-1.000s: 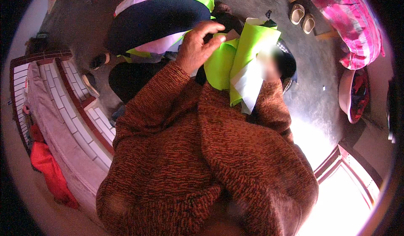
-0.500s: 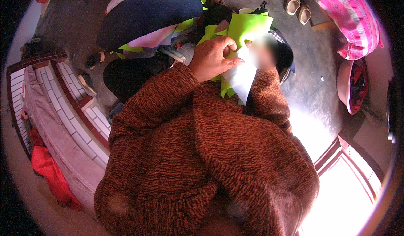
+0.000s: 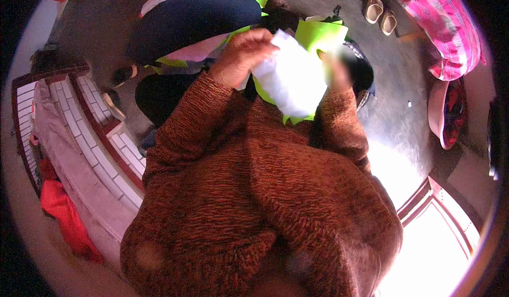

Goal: The person sits on the floor and folds various pieces of colorful fabric, including neon green, pink, white, and dark blue items. They handle the fabric one piece at a time, folding them into smaller bundles and stacking them on their lap.

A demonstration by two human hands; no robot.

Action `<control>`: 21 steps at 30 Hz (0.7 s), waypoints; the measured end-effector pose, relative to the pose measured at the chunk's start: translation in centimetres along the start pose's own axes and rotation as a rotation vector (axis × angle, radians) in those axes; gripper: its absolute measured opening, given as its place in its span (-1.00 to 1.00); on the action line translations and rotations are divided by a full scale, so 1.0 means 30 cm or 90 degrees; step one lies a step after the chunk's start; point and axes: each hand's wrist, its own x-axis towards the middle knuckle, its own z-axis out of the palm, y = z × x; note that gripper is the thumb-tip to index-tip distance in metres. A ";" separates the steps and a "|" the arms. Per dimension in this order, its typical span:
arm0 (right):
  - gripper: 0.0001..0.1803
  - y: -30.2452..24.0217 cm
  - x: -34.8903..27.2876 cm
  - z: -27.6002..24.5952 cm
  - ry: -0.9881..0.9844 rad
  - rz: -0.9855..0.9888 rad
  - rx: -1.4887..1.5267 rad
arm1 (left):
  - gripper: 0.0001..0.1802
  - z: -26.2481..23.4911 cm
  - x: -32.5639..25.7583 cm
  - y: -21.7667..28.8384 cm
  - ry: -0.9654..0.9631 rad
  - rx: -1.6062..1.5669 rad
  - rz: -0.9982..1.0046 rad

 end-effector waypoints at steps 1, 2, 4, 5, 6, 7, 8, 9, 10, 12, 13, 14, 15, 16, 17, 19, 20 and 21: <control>-0.49 0.001 0.005 -0.020 0.009 0.000 -0.003 | -0.90 -0.029 0.006 0.008 0.010 -0.083 0.001; -0.49 0.005 0.005 -0.033 0.017 -0.001 -0.007 | -0.91 -0.045 0.009 0.016 0.033 -0.128 0.031; -0.49 0.013 0.014 -0.056 0.025 0.000 -0.014 | -0.90 -0.072 0.017 0.042 0.082 -0.187 0.095; -0.49 0.017 0.017 -0.066 0.028 -0.001 -0.014 | -0.90 -0.096 0.021 0.051 0.091 -0.198 0.117; -0.48 0.018 0.018 -0.081 0.038 -0.004 -0.018 | -0.91 -0.107 0.027 0.064 0.102 -0.203 0.132; -0.48 0.015 0.025 -0.089 0.042 -0.008 -0.020 | -0.91 -0.110 0.039 0.084 0.113 -0.207 0.150; -0.48 0.012 0.028 -0.100 0.048 -0.011 -0.020 | -0.92 -0.115 0.055 0.104 0.123 -0.211 0.169; -0.48 0.015 0.034 -0.100 0.048 -0.010 -0.019 | -0.92 -0.130 0.079 0.112 0.138 -0.227 0.174; -0.47 0.012 0.039 -0.100 0.048 -0.012 -0.017 | -0.93 -0.144 0.104 0.123 0.129 -0.223 0.192; -0.47 0.011 0.041 -0.097 0.044 -0.008 -0.014 | -0.93 -0.245 0.177 0.106 0.157 0.000 0.284; -0.47 0.012 0.042 -0.100 0.046 -0.006 -0.016 | -0.93 -0.243 0.195 0.149 0.154 -0.062 0.282; -0.46 0.011 0.048 -0.103 0.047 -0.006 -0.018 | -0.93 -0.236 0.214 0.199 0.151 -0.123 0.280; -0.46 0.009 0.044 -0.108 0.049 -0.006 -0.018 | -0.93 -0.234 0.229 0.235 0.145 -0.183 0.274; -0.46 0.008 0.041 -0.112 0.053 -0.005 -0.019 | -0.93 -0.272 0.253 0.263 0.158 -0.150 0.307; -0.46 0.006 0.037 -0.115 0.058 -0.009 -0.020 | -0.91 -0.296 0.279 0.290 0.187 -0.156 0.339; -0.45 0.008 0.040 -0.115 0.059 -0.007 -0.020 | -0.88 -0.418 0.325 0.279 0.280 -0.028 0.389; -0.45 0.007 0.041 -0.114 0.057 -0.005 -0.018 | -0.86 -0.484 0.332 0.259 0.308 0.009 0.356; -0.45 0.011 0.041 -0.115 0.057 -0.005 -0.018 | -0.85 -0.519 0.331 0.230 0.378 0.073 0.287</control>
